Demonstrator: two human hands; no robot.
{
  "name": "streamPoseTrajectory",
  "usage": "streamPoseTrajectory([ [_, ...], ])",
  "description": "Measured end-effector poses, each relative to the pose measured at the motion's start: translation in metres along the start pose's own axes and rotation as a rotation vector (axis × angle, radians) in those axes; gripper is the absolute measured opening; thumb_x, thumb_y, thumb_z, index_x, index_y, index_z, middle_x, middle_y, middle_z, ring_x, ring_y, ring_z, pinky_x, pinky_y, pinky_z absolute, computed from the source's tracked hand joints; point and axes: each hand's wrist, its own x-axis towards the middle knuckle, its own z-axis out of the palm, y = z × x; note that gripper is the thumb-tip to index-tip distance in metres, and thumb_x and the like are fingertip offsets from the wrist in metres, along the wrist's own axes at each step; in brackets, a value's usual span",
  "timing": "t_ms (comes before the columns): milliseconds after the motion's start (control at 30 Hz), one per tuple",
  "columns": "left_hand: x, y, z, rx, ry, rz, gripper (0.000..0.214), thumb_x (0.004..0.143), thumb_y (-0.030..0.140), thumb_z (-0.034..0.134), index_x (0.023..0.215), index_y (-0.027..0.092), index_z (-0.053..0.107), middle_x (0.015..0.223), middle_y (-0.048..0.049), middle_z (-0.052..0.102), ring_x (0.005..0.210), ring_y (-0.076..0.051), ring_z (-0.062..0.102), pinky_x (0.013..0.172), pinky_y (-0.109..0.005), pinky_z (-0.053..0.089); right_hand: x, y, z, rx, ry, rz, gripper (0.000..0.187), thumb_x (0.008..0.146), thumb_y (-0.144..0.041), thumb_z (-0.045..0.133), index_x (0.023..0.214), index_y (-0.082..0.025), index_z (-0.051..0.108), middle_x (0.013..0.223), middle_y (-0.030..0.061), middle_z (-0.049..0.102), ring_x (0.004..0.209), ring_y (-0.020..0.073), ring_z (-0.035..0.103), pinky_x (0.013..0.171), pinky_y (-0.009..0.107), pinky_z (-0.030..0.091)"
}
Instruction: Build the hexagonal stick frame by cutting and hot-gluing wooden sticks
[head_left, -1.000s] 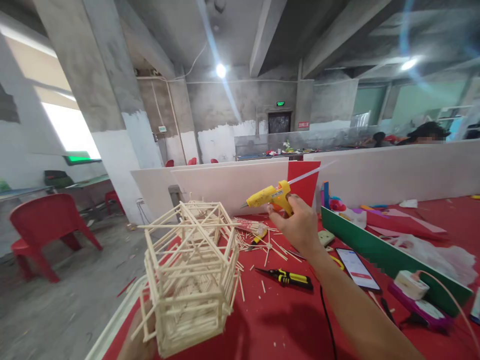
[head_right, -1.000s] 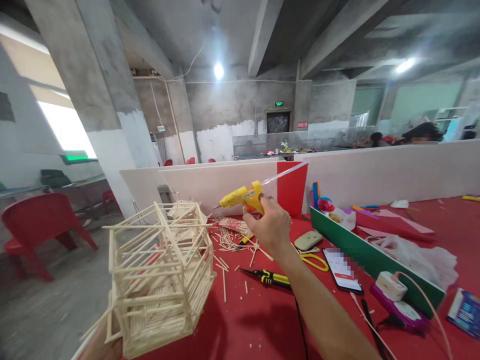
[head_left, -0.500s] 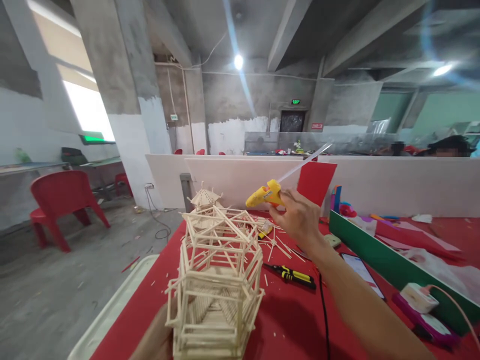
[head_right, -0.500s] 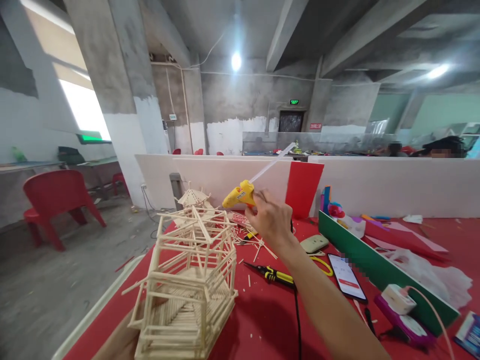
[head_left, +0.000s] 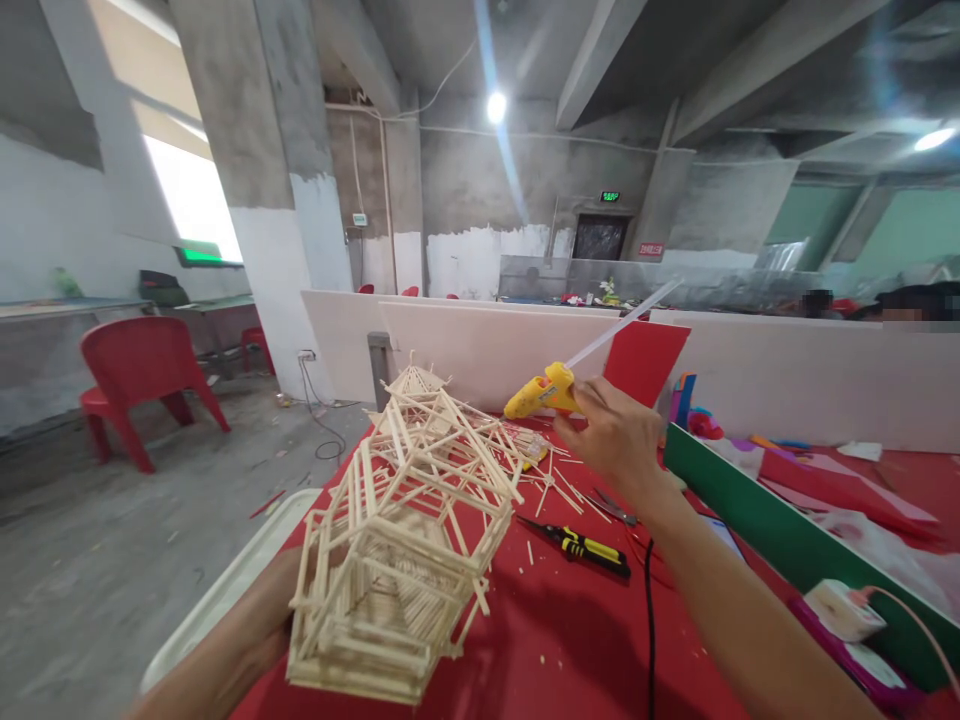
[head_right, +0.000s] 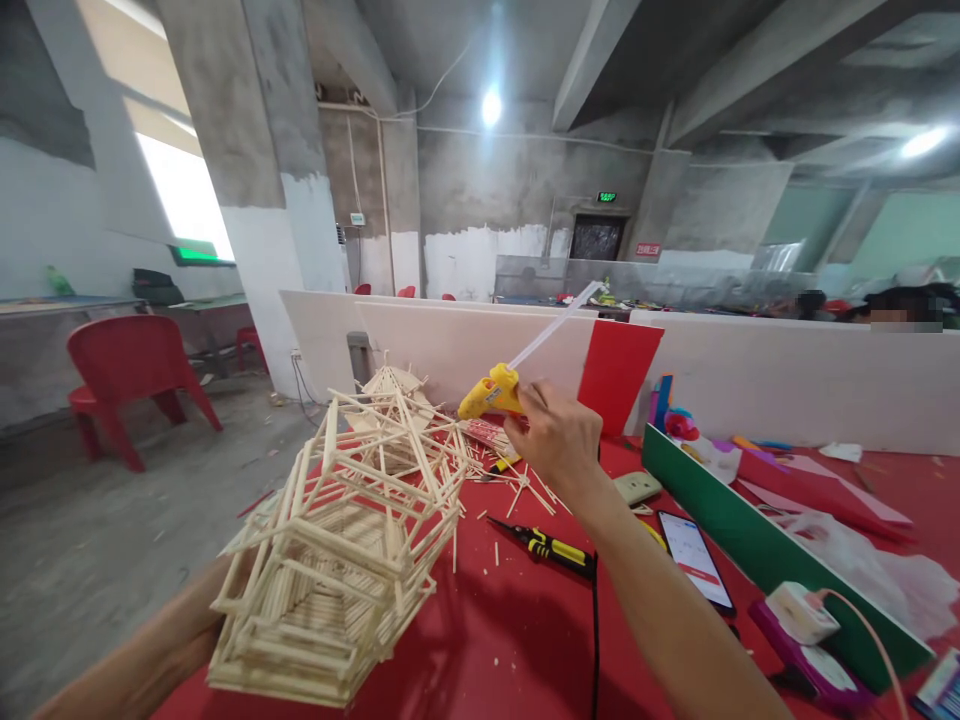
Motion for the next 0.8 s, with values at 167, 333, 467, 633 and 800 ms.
streamPoseTrajectory([
  [167, -0.001, 0.008, 0.003, 0.006, -0.003, -0.001, 0.04, 0.047, 0.034, 0.087, 0.076, 0.011, 0.071, 0.067, -0.0081, 0.074, 0.065, -0.031, 0.071, 0.064, -0.041, 0.059, -0.001, 0.004, 0.002, -0.002, -0.036, 0.008, 0.023, 0.084, -0.031, 0.055, 0.097, -0.018, 0.068, 0.085, 0.0032, 0.069, 0.069, 0.0145, 0.056, 0.054, 0.028, 0.022],
  [333, -0.003, 0.013, 0.013, 0.03, 0.014, -0.013, 0.041, 0.044, 0.034, 0.089, 0.074, 0.012, 0.071, 0.067, -0.0079, 0.073, 0.063, -0.03, 0.07, 0.061, -0.038, 0.059, -0.003, 0.01, 0.003, 0.013, -0.041, -0.002, 0.024, 0.083, -0.028, 0.057, 0.102, -0.019, 0.067, 0.087, 0.0016, 0.069, 0.072, 0.0141, 0.058, 0.056, 0.028, 0.025],
  [467, -0.005, 0.015, 0.022, 0.035, -0.004, -0.05, 0.041, 0.042, 0.039, 0.089, 0.068, 0.013, 0.07, 0.066, -0.0088, 0.073, 0.066, -0.031, 0.071, 0.064, -0.038, 0.059, -0.006, 0.013, 0.004, 0.002, -0.04, -0.013, 0.024, 0.083, -0.028, 0.057, 0.103, -0.019, 0.066, 0.086, 0.0012, 0.069, 0.072, 0.0143, 0.058, 0.056, 0.028, 0.025],
  [633, -0.004, 0.014, 0.025, 0.063, 0.004, -0.027, 0.039, 0.041, 0.036, 0.088, 0.068, 0.015, 0.07, 0.065, -0.0081, 0.073, 0.063, -0.03, 0.07, 0.061, -0.038, 0.059, -0.009, 0.017, 0.003, -0.013, -0.007, 0.002, 0.023, 0.085, -0.029, 0.055, 0.103, -0.019, 0.066, 0.087, 0.001, 0.068, 0.073, 0.0144, 0.058, 0.057, 0.028, 0.027],
  [800, -0.002, 0.018, 0.026, 0.1, 0.01, -0.022, 0.035, 0.043, 0.035, 0.087, 0.067, 0.016, 0.07, 0.065, -0.0083, 0.073, 0.062, -0.029, 0.07, 0.061, -0.036, 0.058, -0.01, 0.02, 0.003, 0.002, -0.037, 0.008, 0.026, 0.086, -0.031, 0.054, 0.106, -0.018, 0.065, 0.089, 0.0018, 0.069, 0.072, 0.0144, 0.057, 0.055, 0.029, 0.025],
])
